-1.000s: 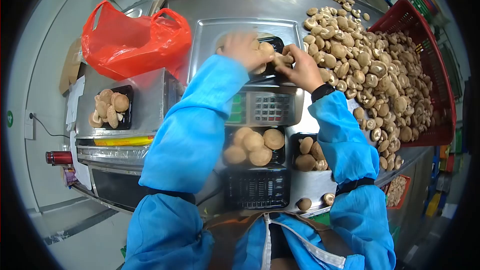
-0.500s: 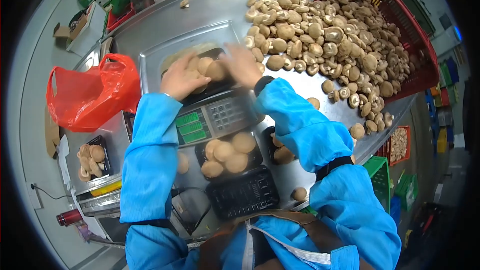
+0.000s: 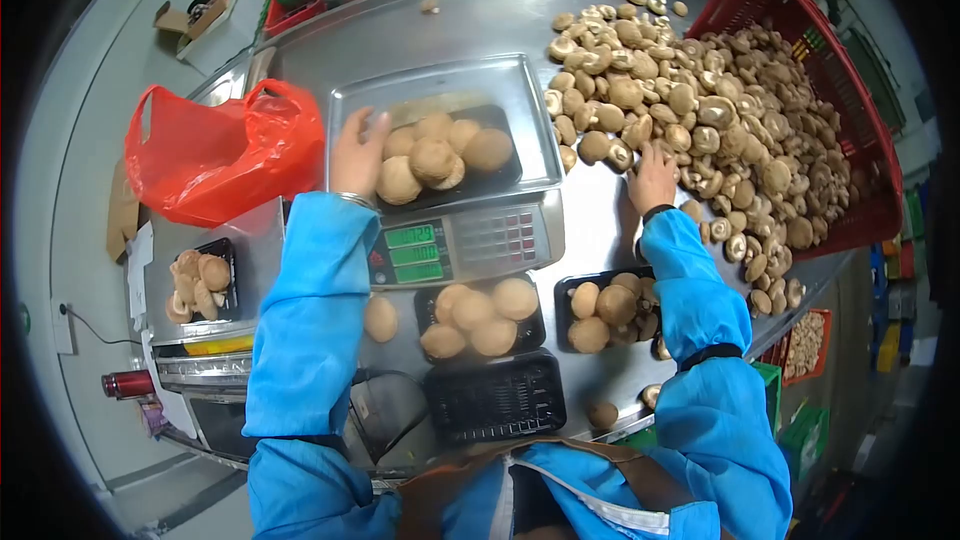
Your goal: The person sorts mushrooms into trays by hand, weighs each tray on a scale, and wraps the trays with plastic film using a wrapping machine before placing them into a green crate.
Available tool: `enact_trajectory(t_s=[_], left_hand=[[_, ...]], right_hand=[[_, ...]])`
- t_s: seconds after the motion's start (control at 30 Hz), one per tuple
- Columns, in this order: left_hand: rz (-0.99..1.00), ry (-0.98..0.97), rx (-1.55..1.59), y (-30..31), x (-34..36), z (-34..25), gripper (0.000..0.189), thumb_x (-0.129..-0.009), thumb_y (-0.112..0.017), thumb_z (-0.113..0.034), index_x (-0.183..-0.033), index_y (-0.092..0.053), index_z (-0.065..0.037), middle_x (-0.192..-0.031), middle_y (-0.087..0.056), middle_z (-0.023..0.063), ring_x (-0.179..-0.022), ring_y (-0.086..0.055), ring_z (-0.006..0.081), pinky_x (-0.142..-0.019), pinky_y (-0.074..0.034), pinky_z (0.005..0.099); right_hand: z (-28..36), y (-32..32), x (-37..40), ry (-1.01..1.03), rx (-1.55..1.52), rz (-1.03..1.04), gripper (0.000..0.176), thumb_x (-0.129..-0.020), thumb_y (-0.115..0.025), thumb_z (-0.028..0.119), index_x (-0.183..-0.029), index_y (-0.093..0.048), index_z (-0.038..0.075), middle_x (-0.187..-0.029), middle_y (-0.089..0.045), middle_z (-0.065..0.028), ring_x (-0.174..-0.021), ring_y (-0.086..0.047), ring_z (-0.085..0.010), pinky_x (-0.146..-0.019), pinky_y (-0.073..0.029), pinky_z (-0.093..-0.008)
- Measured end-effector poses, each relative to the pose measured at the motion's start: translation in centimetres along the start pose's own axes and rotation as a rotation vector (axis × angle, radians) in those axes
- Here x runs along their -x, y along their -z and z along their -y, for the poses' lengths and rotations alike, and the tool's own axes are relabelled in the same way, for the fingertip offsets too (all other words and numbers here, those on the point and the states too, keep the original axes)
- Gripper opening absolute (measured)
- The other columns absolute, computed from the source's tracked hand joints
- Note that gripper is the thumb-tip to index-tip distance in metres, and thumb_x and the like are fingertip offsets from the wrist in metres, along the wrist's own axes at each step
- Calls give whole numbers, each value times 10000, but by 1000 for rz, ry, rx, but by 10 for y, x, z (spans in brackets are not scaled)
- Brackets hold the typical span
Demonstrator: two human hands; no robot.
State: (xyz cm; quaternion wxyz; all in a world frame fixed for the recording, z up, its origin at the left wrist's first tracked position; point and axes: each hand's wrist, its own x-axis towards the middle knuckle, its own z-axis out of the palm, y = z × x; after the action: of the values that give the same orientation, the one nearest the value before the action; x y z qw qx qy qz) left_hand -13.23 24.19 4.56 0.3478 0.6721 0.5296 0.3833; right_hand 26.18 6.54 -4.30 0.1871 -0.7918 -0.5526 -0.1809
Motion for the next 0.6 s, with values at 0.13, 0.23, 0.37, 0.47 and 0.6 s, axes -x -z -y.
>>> enact_trajectory(t_s=[0.13, 0.23, 0.37, 0.47, 0.6], left_hand=[[140, -41, 15, -4, 19, -35, 703, -722, -672, -419, -1260, -429, -38, -1216, -485, 219, -1148, -462, 317, -950, -370, 361], [175, -175, -151, -12, 17, -28, 789, -663, -702, -453, -1280, -413, -56, -1291, -413, 208, -1219, -374, 331, -1005, -313, 387], [231, -165, -327, -22, 30, -32, 824, -636, -713, -471, -1289, -406, -73, -1341, -352, 192, -1268, -281, 339, -1042, -255, 411], [186, -142, -352, -26, 31, -34, 809, -617, -722, -481, -1264, -444, -84, -1312, -380, 190, -1244, -305, 343, -1025, -271, 421], [107, -186, -341, -28, 32, -29, 762, -607, -718, -505, -1199, -509, -72, -1232, -455, 182, -1168, -400, 337, -971, -342, 409]], right_hand=[[-4, 1, -5, -185, 107, 563, 313, -754, -499, 62, -1062, -511, 10, -1083, -507, -223, -910, -561, -409, -779, -451, -482], [-17, 9, -19, -153, 8, 691, 242, -758, -576, 149, -959, -565, 14, -900, -598, -227, -859, -596, -363, -749, -472, -432], [67, 67, -58, 22, -571, -18, 287, -775, -647, 176, -1003, -565, 21, -879, -613, -161, -822, -594, -331, -722, -468, -375], [138, 73, -91, 262, -628, -140, 332, -767, -667, 201, -1044, -573, 42, -966, -607, -138, -891, -568, -301, -786, -448, -355], [203, 42, -72, 302, -572, 102, 374, -820, -588, 268, -1120, -557, 48, -1109, -568, -145, -981, -510, -315, -868, -397, -369]])
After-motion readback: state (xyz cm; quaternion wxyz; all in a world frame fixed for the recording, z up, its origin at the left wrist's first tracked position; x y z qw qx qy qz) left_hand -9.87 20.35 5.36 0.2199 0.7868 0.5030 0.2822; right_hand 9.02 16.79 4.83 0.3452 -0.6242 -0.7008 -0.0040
